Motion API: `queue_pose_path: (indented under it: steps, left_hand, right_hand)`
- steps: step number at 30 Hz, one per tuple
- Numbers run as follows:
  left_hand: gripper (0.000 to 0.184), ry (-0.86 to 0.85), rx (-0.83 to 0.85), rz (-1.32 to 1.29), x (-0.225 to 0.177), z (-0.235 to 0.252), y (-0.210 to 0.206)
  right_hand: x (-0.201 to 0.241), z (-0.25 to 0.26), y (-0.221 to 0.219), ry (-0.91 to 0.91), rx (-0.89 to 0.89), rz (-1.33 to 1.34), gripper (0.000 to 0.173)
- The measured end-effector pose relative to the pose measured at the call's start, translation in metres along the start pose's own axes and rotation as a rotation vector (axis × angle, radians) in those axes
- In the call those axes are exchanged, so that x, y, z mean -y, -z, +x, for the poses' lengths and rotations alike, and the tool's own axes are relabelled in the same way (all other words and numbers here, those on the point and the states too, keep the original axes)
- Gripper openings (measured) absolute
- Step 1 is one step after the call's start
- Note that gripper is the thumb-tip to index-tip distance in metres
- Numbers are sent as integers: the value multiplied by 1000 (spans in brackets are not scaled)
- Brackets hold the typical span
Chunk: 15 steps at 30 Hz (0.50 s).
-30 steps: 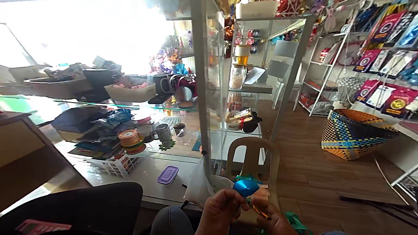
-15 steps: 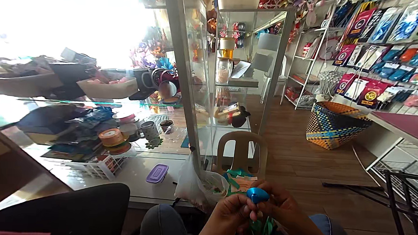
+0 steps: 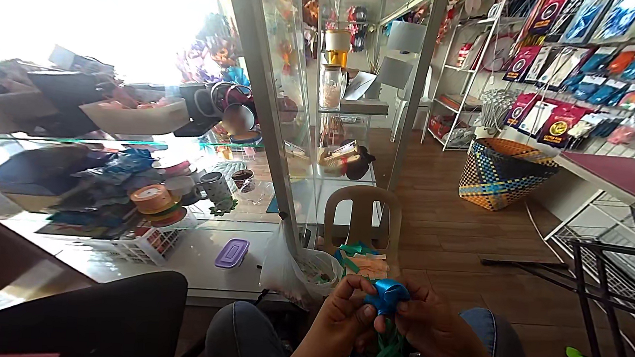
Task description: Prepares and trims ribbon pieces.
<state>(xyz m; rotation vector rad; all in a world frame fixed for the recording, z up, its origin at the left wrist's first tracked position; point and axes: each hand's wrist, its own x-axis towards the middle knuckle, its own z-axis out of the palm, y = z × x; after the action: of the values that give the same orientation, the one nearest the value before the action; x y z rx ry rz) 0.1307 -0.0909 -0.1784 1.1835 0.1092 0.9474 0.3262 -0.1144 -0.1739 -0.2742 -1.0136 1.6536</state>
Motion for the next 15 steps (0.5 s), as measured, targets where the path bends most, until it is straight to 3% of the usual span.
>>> queue_pose_path:
  steps: [5,10,15]
  left_hand:
    - [26,72,-4,-55,0,0,-1]
    - [27,137,-26,-133,-2,-1,-1]
    - [27,37,-20,103,4,-2,-2]
  right_hand:
    - [-3,0,12,-6,75,152,21]
    - [-8,-2,18,15,85,92,22]
    - [-6,-3,15,26,88,19,28]
